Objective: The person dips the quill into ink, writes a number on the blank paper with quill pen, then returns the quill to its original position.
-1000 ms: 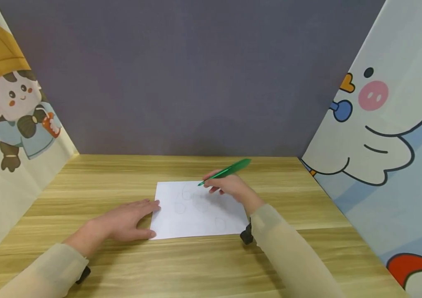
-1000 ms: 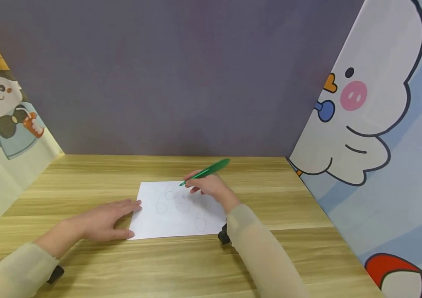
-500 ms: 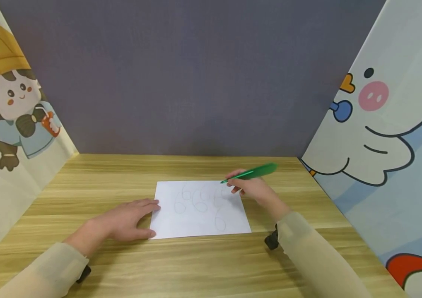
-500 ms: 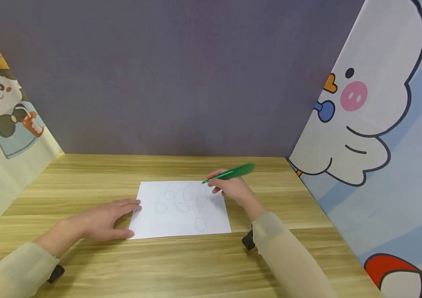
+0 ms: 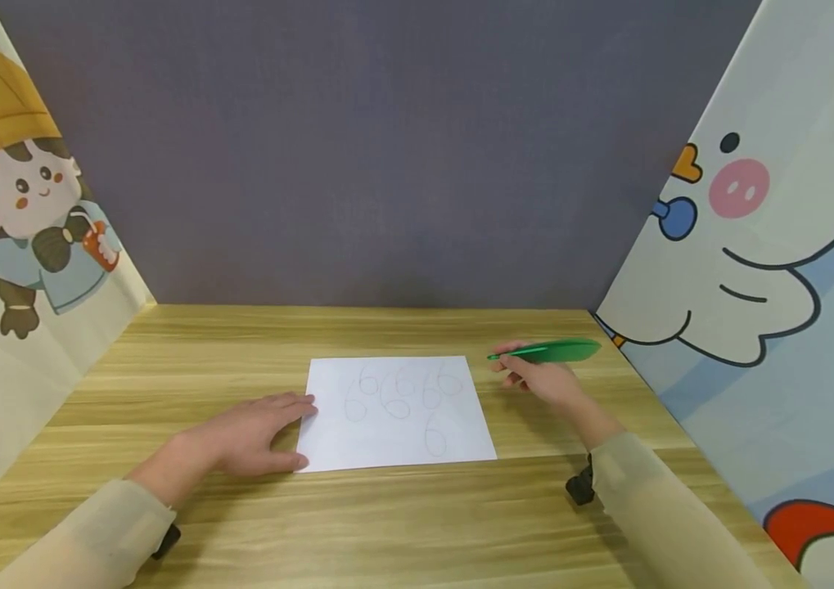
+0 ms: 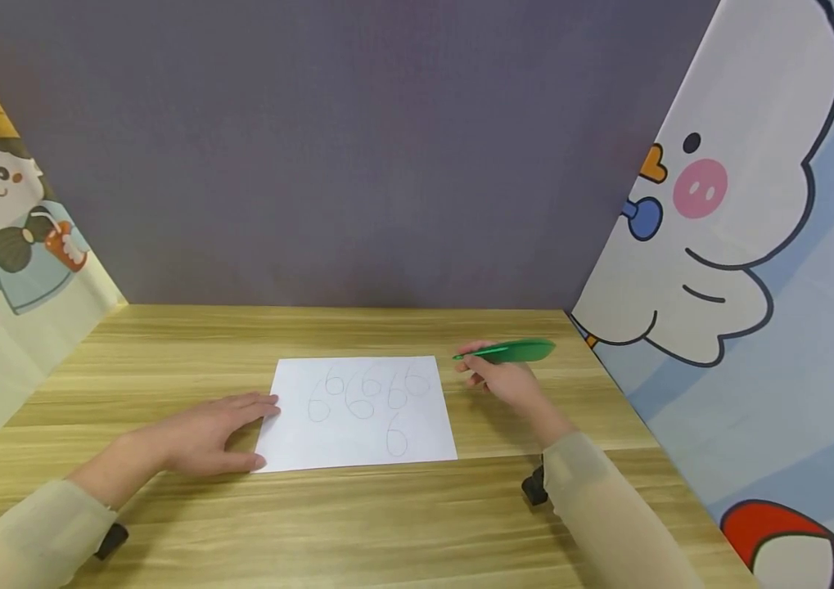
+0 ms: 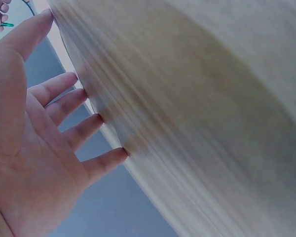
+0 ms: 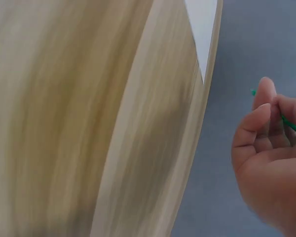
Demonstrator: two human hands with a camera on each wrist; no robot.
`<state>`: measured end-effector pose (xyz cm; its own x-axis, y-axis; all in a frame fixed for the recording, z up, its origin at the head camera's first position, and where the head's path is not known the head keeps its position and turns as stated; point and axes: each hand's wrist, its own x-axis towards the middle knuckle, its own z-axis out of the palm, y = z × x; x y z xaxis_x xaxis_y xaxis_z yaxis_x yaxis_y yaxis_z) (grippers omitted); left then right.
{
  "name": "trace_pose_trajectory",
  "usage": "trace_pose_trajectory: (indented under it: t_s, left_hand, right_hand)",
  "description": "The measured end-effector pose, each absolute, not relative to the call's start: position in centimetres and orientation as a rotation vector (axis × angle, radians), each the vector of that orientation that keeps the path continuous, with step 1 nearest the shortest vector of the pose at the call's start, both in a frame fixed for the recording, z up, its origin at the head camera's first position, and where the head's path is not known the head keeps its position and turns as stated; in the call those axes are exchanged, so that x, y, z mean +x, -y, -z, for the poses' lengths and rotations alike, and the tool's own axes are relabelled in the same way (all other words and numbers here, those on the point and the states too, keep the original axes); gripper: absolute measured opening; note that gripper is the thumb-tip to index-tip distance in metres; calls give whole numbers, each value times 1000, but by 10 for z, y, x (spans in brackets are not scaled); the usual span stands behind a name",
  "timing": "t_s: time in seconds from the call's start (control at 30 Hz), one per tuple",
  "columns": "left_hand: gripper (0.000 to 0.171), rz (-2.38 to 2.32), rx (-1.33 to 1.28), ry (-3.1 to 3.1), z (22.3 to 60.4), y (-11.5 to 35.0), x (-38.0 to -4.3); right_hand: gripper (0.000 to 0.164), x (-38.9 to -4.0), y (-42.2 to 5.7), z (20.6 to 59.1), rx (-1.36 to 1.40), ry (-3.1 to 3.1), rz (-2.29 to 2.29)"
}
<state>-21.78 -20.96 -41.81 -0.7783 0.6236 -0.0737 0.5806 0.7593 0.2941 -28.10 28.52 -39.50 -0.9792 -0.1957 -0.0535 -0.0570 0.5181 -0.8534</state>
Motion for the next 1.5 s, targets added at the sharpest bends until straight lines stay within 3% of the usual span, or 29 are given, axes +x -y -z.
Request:
trace_pose_trajectory:
  t_s: [0.37,0.8,1.1,1.5]
  left_hand:
    - [88,-399,971,-2784,418,210,-215]
    - [87,-391,980,-2790,416,209,-214]
    - [87,-390,969,-2788,418,209,-215]
    - [88,-395,933,-2782,419,210,-216]
  right_hand:
    - [48,-282,-313,391,-283,-2704,1376]
    - [44,-278,-336,396,-372,-2488,1706]
    - [44,-287,-342,406,-213,-2698,1573]
    - [47,-289,-344,405,-218,-2757,1559]
